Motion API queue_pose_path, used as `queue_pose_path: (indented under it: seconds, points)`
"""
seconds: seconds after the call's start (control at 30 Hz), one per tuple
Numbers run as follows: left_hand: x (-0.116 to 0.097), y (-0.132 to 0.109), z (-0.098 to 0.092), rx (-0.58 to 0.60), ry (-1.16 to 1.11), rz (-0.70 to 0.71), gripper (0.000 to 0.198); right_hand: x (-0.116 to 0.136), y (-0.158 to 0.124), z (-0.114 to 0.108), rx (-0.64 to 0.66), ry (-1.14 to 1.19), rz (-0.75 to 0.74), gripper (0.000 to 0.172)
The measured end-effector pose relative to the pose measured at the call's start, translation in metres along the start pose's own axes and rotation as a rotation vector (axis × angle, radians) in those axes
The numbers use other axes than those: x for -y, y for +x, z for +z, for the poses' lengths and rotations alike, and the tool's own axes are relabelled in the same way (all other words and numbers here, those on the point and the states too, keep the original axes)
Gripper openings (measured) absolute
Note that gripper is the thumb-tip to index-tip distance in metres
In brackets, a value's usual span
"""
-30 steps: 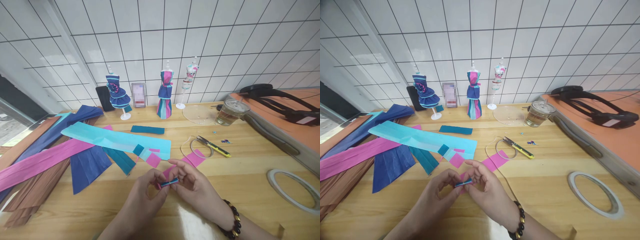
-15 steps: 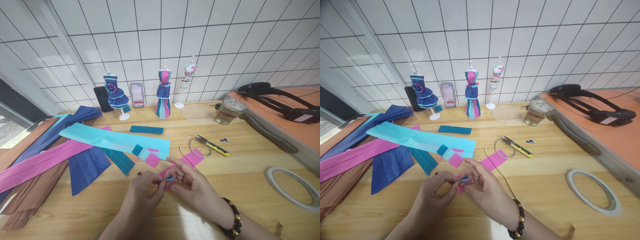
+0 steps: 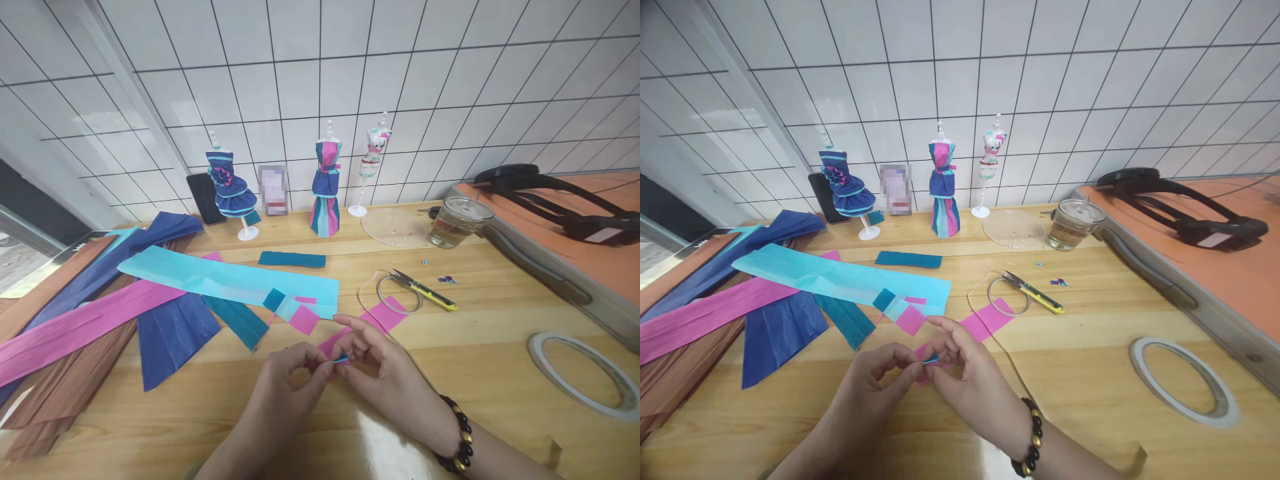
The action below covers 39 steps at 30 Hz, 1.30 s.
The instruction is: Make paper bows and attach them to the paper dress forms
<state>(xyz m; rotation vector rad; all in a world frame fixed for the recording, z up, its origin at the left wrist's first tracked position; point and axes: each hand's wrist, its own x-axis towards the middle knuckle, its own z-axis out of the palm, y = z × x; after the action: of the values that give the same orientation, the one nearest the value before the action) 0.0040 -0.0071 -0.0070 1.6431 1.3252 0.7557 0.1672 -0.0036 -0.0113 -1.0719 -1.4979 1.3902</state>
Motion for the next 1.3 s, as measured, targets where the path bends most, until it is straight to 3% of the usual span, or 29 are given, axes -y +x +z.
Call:
queue_pose_path:
  seconds: [0.2,0.43,0.67,1.03,1.13,1.3]
  points:
    - [0.0015,0.0016,-0.0024,0.097,-0.169,-0.015,0.02,-0.0034,0.0038,-0.0014,-0.03,0.117,0.044,0.041]
    - [-0.0009,0.0026,0.0021,-0.014,-0.073,0.002,0.014,-0.0032,0.0042,-0.0003,-0.04,0.133,0.067,0.043]
    - [0.0001,0.0035,0.0004,-0.026,-0.131,-0.024,0.012,-0.0027,0.0023,-0.0013,0.046,0.205,0.044,0.042]
    - [0.0049,0.0018,0.0005,-0.005,-0.13,-0.028,0.013,-0.001,0.0006,-0.0006,-0.059,-0.012,0.014,0.043]
    - [0.0032,0.0025,0.0005,0.005,-0.137,-0.026,0.013,0.0002,0.0009,-0.0024,-0.06,-0.083,0.008,0.037]
    - [0.0007,0.0022,-0.0002,-0.017,-0.123,0.014,0.009,0.0064,0.001,-0.0051,0.048,-0.152,0.006,0.015]
